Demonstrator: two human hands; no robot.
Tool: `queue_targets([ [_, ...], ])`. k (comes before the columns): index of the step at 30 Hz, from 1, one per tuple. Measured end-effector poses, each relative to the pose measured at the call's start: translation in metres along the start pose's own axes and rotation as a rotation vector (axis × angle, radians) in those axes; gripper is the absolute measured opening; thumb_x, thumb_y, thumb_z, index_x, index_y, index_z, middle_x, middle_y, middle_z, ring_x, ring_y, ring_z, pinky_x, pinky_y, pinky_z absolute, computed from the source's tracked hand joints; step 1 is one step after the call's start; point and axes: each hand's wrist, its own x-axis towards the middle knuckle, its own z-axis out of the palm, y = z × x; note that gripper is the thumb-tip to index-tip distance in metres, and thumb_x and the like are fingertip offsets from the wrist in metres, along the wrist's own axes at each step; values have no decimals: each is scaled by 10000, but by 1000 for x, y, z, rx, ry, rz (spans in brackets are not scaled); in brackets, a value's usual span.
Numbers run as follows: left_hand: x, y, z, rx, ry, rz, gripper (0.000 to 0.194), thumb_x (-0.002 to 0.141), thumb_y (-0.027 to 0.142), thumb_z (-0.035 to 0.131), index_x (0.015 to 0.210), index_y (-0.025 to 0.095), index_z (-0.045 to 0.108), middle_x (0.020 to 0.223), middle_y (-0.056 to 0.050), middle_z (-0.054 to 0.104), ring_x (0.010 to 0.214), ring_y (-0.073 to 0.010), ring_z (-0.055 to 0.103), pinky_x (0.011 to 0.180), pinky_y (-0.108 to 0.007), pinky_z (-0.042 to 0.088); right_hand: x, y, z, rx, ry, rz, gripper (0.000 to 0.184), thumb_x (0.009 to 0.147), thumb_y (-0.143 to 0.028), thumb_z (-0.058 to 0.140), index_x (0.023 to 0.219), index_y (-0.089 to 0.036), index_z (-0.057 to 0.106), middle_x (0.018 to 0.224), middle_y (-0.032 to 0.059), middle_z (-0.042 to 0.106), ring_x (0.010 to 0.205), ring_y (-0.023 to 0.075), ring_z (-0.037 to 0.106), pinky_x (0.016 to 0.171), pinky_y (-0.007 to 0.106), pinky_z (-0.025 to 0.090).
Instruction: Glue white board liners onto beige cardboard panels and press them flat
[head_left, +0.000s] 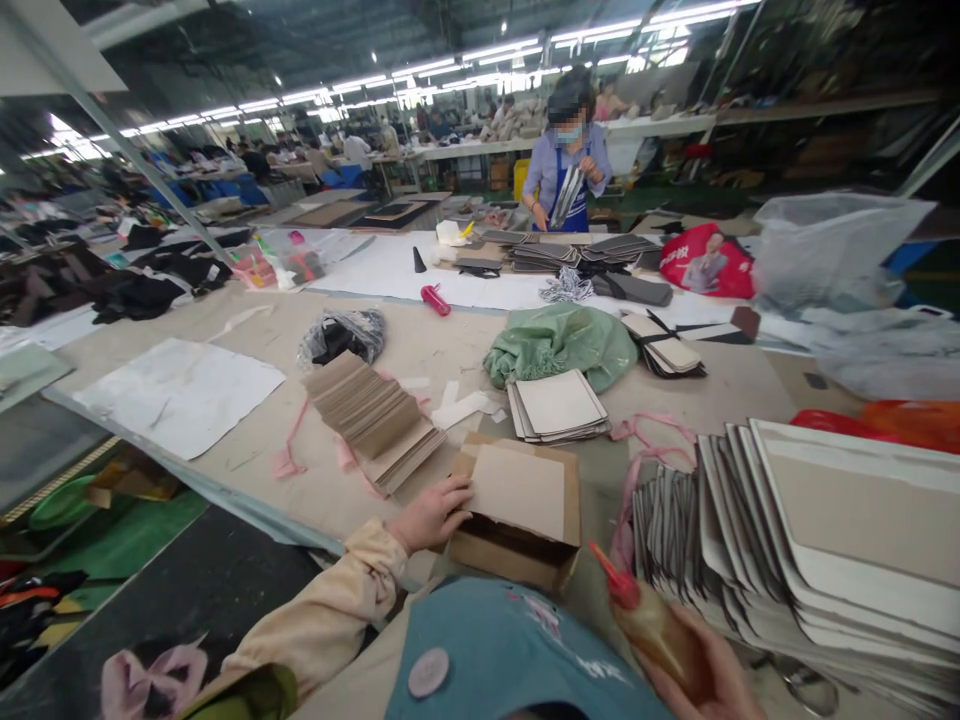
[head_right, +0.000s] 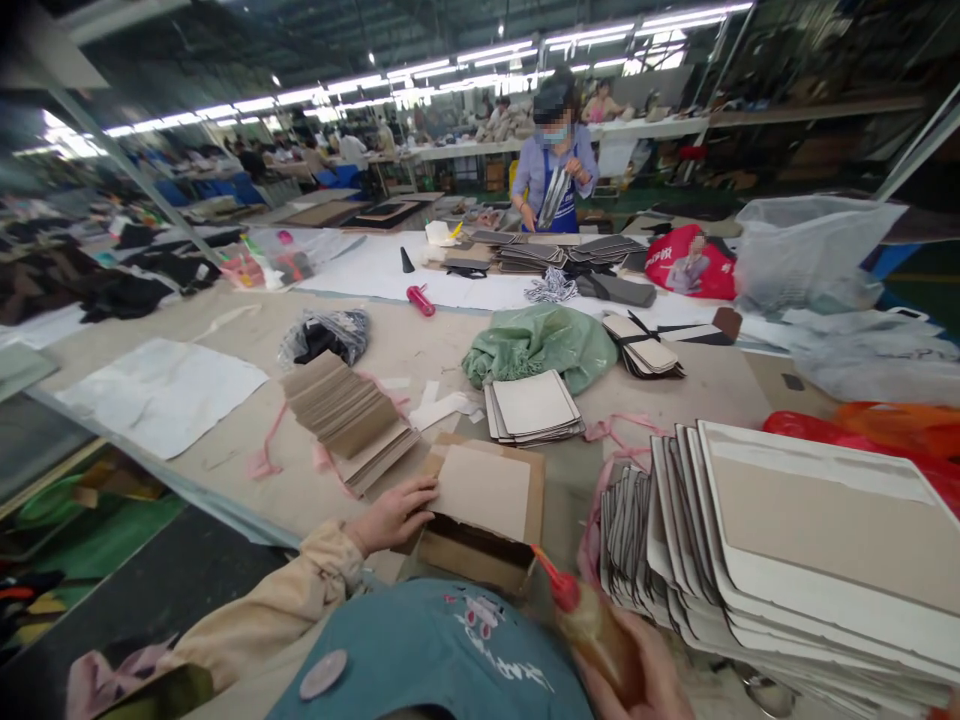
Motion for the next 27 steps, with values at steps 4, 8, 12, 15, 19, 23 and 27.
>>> queue_targets([
  [4,-12,-10,3,-44,97,24,263,878,194,475,1115,181,588,1233,-126,565,1188,-205,511,996,-390,456,43,-59,24,-58,-67,-188,416,798,-412,581,1179,-270,492,1129,88,557,1045,279,558,878,448,488],
  [8,-16,-19,9,-71,120,32,248,878,180,467,1084,182,607,1226,-121,569,1186,-202,507,995,-385,453,71,-88,41,-107,-160,-318,367,803,-349,578,1146,-250,496,1102,78,553,1029,237,560,866,373,493],
  [12,-12,-25,9,-57,106,58,246,880,166,450,1054,182,624,1201,-113,583,1138,-190,526,980,-352,451,87,-104,51,-166,-258,-384,368,822,-314,566,1170,-239,476,1086,82,552,1016,226,555,860,356,491],
  [15,-8,-27,6,-32,85,93,257,874,147,445,1054,185,623,1178,-102,594,1107,-191,526,981,-354,432,97,-116,56,-180,-340,-398,357,834,-302,558,1172,-230,470,1054,85,556,972,221,562,836,350,493],
  [19,-3,-27,2,-27,59,99,256,866,142,443,1028,203,632,1153,-84,600,1061,-194,518,962,-360,424,107,-128,62,-212,-427,-366,366,825,-291,570,1173,-227,475,1022,81,559,925,220,569,807,344,493],
  [23,-1,-27,2,-55,68,83,255,862,148,442,1016,207,637,1155,-80,593,1048,-196,506,954,-362,423,114,-134,64,-255,-490,-326,372,820,-292,573,1173,-228,479,1026,77,561,916,220,575,813,345,489],
  [27,-2,-28,4,-72,80,77,260,863,146,441,1024,207,637,1148,-81,597,1059,-196,499,954,-364,421,120,-138,67,-280,-522,-308,371,820,-295,569,1176,-228,484,1031,68,564,919,211,576,833,342,479],
])
